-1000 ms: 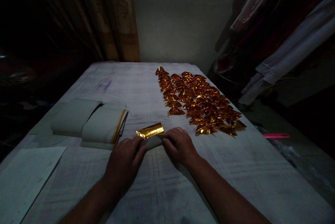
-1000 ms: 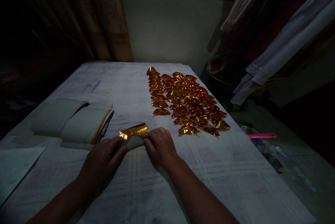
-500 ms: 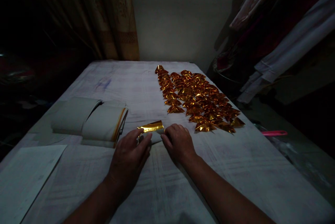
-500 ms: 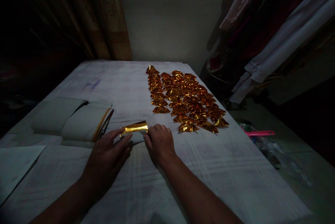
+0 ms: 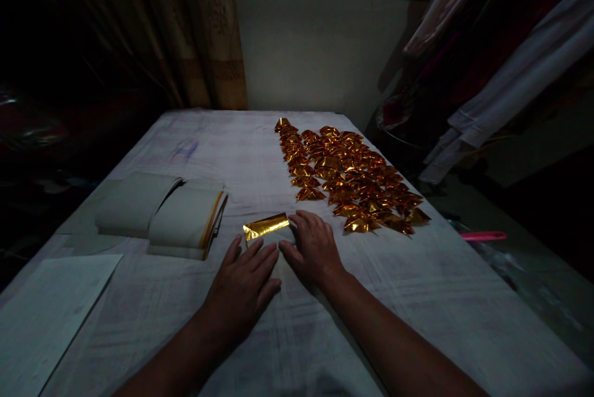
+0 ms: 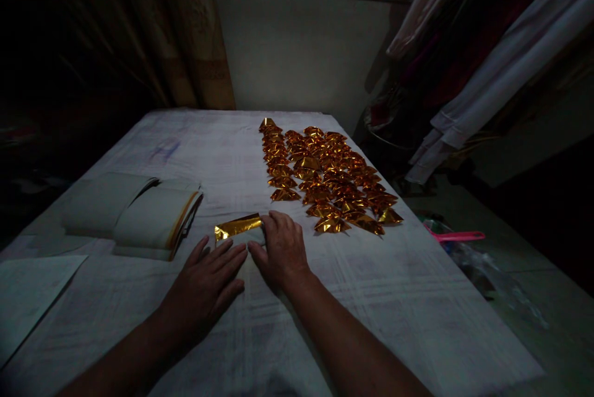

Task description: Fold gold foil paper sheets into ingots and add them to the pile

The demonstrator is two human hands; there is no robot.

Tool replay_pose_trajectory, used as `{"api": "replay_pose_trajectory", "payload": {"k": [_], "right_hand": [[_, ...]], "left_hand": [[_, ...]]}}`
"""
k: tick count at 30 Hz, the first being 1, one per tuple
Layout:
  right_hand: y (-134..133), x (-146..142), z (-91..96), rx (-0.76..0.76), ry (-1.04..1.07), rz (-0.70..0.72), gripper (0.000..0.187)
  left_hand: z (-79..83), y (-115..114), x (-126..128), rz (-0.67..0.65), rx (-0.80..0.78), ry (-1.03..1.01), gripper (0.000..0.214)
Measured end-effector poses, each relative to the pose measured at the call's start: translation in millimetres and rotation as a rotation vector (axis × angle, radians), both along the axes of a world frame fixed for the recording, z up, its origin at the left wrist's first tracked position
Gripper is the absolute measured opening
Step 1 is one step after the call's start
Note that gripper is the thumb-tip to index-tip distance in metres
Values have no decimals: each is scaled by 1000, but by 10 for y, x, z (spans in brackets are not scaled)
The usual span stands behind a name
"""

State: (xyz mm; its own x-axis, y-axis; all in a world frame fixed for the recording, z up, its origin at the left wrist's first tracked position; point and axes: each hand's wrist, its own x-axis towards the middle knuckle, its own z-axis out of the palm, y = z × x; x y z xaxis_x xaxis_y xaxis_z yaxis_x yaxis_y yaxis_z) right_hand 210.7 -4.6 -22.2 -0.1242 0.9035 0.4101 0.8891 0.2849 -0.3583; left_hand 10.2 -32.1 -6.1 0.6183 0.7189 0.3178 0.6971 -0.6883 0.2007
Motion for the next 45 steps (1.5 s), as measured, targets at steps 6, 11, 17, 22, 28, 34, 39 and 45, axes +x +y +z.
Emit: {"api": "replay_pose_trajectory", "payload": {"k": [6, 11, 17, 22, 28, 34, 39, 45], "right_hand": [[7, -4, -49, -45, -30, -51, 54], [12, 27, -36, -71, -18, -42, 50], [16, 57, -54, -77, -25, -18, 46], [24, 78, -93, -45, -26, -5, 43], [11, 70, -63, -51, -20, 0, 38], [2, 81, -56, -41, 43, 23, 37], [16, 81, -109, -8, 74, 31, 47], [60, 158, -135, 80, 191, 178, 35]], "left_hand": [[30, -1, -4, -4, -11, -4, 41], [90, -12, -96, 39, 2, 6, 34], [131, -12, -266, 57, 49, 29, 31], [187, 8, -319, 44, 80, 11, 27], [140, 101, -340, 154, 57, -52, 22], [-24, 172, -331, 242, 98, -63, 47], [-51, 201, -317, 179, 74, -92, 25], [-15, 228, -290, 156, -54, -306, 24]]}}
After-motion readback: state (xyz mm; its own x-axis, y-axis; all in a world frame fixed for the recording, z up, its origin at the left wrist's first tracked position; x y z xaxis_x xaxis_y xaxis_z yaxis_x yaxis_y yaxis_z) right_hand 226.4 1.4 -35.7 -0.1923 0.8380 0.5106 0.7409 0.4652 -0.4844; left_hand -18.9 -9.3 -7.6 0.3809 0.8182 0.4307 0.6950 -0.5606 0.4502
